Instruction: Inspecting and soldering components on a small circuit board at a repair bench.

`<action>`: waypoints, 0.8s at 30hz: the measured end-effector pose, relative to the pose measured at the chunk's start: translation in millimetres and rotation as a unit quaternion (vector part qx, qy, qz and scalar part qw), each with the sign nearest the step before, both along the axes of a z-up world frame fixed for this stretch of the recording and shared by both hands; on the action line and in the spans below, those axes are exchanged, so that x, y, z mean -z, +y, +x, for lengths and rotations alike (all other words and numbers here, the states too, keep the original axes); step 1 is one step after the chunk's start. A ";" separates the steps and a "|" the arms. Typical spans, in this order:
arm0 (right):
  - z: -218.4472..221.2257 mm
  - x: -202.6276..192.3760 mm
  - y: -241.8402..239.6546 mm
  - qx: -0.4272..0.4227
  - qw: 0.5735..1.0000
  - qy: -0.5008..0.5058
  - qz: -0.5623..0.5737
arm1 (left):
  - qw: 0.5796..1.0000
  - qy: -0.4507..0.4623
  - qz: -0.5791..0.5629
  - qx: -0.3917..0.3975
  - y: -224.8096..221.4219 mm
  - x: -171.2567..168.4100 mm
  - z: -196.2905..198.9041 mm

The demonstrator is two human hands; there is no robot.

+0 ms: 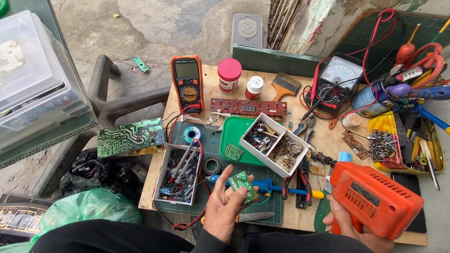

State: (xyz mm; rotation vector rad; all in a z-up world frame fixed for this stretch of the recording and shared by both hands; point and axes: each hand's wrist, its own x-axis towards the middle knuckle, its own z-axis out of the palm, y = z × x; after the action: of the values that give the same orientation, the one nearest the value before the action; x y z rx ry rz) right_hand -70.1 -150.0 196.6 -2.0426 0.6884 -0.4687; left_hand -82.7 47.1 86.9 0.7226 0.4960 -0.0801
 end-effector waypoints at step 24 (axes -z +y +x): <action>-2.4 3.3 -8.5 -0.050 0.998 0.027 0.023 | 0.755 -0.168 0.634 0.016 -5.9 -10.0 -13.0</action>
State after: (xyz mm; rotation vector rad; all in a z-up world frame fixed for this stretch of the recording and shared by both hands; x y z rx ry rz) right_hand -72.4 -158.6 193.3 -2.0414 0.6204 -0.3366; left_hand -95.7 41.3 96.9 2.0505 0.1169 0.4043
